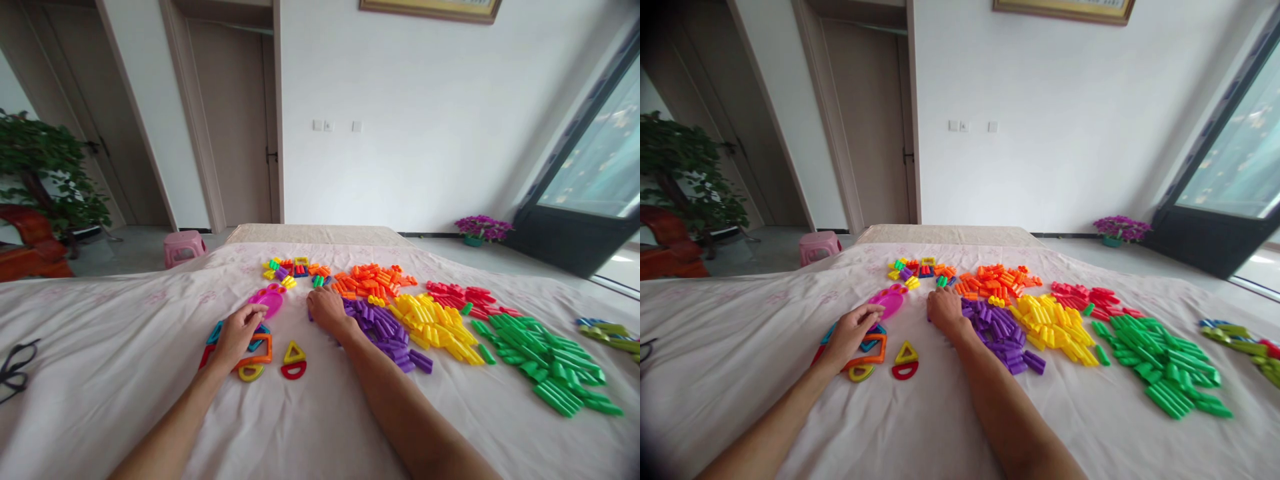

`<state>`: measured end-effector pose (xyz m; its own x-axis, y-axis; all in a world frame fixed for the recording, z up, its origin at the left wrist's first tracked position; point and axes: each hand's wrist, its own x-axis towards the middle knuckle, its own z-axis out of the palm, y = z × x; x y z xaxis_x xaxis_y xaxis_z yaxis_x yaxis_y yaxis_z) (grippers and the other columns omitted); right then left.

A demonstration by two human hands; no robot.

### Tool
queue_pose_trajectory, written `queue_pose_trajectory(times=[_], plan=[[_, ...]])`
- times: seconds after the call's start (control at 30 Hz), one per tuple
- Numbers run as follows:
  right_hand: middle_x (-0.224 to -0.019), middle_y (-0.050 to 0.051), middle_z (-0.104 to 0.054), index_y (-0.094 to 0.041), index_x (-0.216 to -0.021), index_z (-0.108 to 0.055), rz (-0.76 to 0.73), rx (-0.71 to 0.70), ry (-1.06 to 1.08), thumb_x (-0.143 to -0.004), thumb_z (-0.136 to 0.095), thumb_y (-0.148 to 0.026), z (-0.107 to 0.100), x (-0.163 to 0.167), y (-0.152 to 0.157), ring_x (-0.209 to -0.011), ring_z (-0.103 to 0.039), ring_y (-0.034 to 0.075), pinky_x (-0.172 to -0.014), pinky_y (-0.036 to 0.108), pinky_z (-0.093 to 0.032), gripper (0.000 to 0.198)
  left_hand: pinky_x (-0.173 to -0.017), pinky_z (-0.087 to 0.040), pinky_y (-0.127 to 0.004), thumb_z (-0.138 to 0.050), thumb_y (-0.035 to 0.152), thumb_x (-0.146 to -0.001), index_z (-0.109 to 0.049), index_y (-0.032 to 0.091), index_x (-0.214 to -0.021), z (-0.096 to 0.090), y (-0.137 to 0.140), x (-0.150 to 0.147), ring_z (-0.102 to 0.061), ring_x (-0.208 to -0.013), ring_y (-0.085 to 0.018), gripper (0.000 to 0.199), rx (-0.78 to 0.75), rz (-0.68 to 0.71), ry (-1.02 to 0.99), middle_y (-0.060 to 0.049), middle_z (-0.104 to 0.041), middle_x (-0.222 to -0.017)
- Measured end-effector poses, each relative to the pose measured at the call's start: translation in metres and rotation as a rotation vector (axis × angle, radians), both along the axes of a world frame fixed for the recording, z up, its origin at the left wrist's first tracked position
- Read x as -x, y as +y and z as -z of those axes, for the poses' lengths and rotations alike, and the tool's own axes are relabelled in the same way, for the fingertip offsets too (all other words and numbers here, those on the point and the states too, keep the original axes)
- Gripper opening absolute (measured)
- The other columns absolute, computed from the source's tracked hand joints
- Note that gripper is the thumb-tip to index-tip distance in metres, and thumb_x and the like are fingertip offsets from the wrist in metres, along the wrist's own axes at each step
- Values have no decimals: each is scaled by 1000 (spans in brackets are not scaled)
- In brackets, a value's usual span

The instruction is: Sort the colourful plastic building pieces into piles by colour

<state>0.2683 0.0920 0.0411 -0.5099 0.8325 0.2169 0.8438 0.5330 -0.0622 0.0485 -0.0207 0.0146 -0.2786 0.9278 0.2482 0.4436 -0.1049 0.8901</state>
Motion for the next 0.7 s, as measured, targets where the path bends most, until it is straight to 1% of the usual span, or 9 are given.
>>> queue_pose_trajectory(times=[0.1,0.23,0.3,0.4,0.47,0.57,0.7], plan=[[-106,13,-70,-17,-99,-73,-17,5,22,-100,-41,-33,-1,0,-1,-104,-58,25,-85,34,-38,36,-72,-52,-27,-55,41,-85,-71,20,-103,-2,-1,0,-66,-82,-18,33,-1,-4,13,-3,-74,-96],[-102,13,-71,-16,-95,-74,-22,-2,38,-99,-46,-42,-3,0,-3,-104,-59,25,-85,33,-38,38,-73,-52,-27,-55,41,-83,-73,20,-101,-4,-2,-1,-67,-85,-19,33,-17,-5,11,-4,-75,-97],[-99,13,-72,-16,-92,-74,-11,-7,50,-100,-44,-45,-5,1,-5,-101,-61,25,-84,32,-39,42,-73,-52,-27,-55,41,-82,-73,20,-100,-5,-2,-2,-67,-84,-19,33,-17,-10,5,-4,-75,-98],[-93,12,-73,-17,-88,-73,21,16,117,-102,-36,-48,-9,3,-8,-91,-64,22,-79,29,-40,50,-74,-52,-28,-55,41,-82,-73,20,-101,-5,-2,-2,-67,-86,-20,33,-12,-12,1,-5,-75,-98],[-89,10,-73,-18,-85,-71,21,61,207,-103,-33,-50,-11,3,-9,-85,-66,20,-75,27,-40,52,-75,-52,-28,-55,41,-82,-73,19,-101,-5,-2,-3,-67,-86,-20,34,-9,-10,3,-5,-75,-98],[-83,6,-73,-19,-83,-70,-22,145,368,-104,-28,-49,-13,3,-8,-80,-66,17,-71,24,-41,56,-74,-51,-28,-55,42,-82,-73,20,-101,-5,-2,-3,-67,-85,-20,33,-2,-11,0,-4,-75,-96],[-73,5,-71,-16,-93,-69,-47,309,511,-105,-17,-45,-13,3,-3,-71,-65,13,-69,21,-43,61,-75,-51,-29,-55,41,-82,-73,20,-100,-5,-2,-3,-67,-84,-20,33,-2,-9,-2,-4,-75,-96]])
